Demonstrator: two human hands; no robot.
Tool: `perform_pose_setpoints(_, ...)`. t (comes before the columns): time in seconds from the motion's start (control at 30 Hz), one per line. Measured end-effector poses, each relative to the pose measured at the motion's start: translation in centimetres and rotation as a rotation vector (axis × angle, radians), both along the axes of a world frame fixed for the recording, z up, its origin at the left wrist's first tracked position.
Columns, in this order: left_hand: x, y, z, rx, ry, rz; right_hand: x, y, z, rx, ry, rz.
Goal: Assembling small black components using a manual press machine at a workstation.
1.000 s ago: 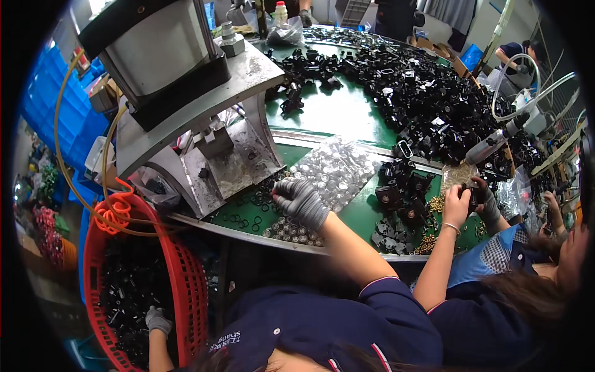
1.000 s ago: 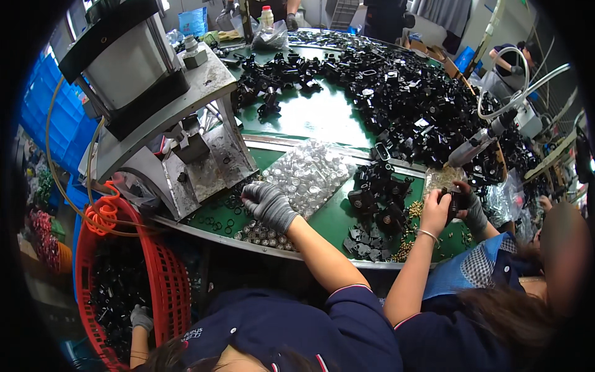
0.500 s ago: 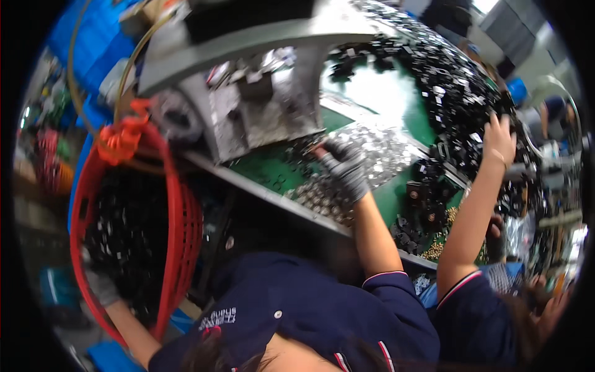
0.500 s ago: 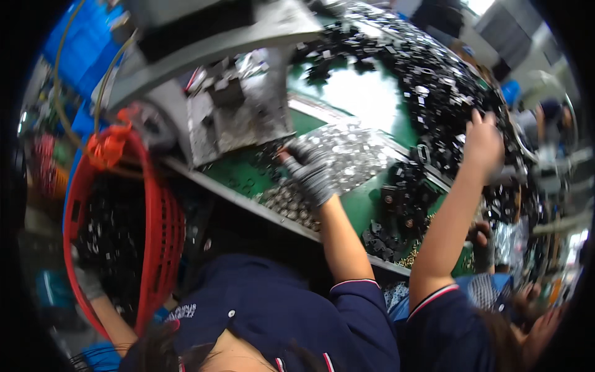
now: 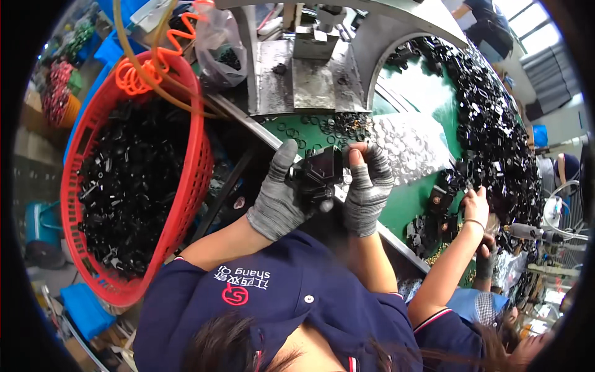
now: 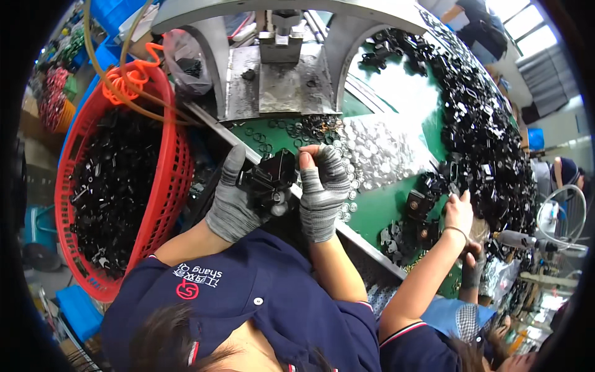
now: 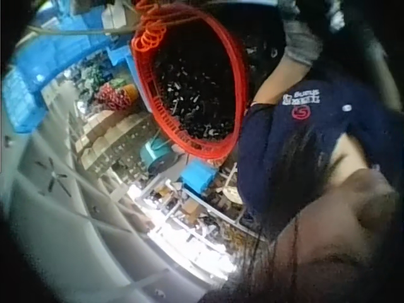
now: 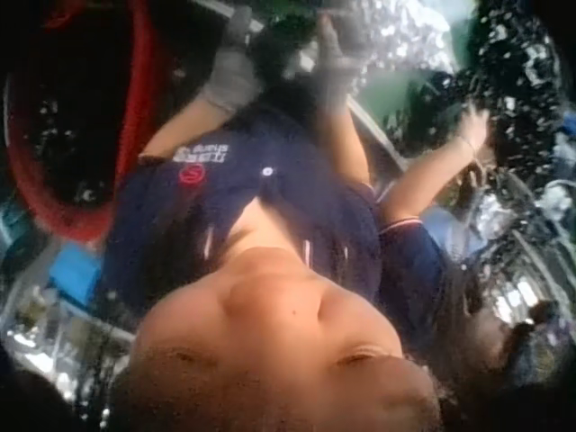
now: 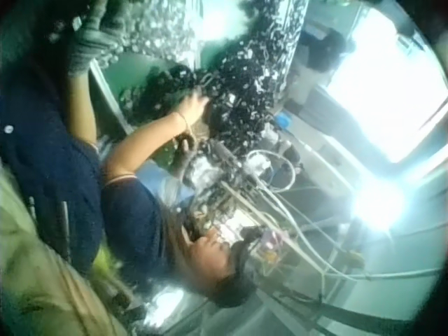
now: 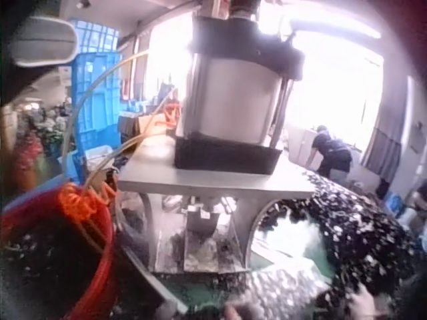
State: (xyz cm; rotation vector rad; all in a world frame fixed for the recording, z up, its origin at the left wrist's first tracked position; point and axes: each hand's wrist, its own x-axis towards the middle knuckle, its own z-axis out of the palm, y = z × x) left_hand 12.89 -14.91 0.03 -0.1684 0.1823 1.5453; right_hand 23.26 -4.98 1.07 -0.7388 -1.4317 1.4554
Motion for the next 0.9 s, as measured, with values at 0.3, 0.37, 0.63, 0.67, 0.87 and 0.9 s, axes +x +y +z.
perform_pose_setpoints(0.3,1.1,0.6,-1.7,-0.167,1.011,0.234,-1.1,-1.7,-2.2,-0.159,0.048,-0.057)
perform_pose_setpoints(0.37,0.7,0.6,-3.2,-0.268,1.209,0.372,-1.0,-2.0,-1.8,-0.075,0.047,-0.06)
perform_pose_setpoints(0.63,-3.1,0.3,-4.7,0.026,-0.189,-0.17,0.5,0.5,-1.2,0.4,-0.091,-0.035)
perform_pose_setpoints(0.67,-2.9,0.4,-4.5,0.029,-0.192,-0.17,0.4,1.0,-1.4,0.66,-0.171,-0.083)
perform_pose_setpoints(0.87,-1.9,0.4,-4.1,-0.012,-0.217,-0.146,-0.7,1.1,-1.3,0.884,-0.173,0.039)
perform_pose_setpoints(0.9,-1.8,0.5,-4.0,-0.007,-0.257,-0.134,-0.7,1.3,-1.2,0.891,-0.176,0.077)
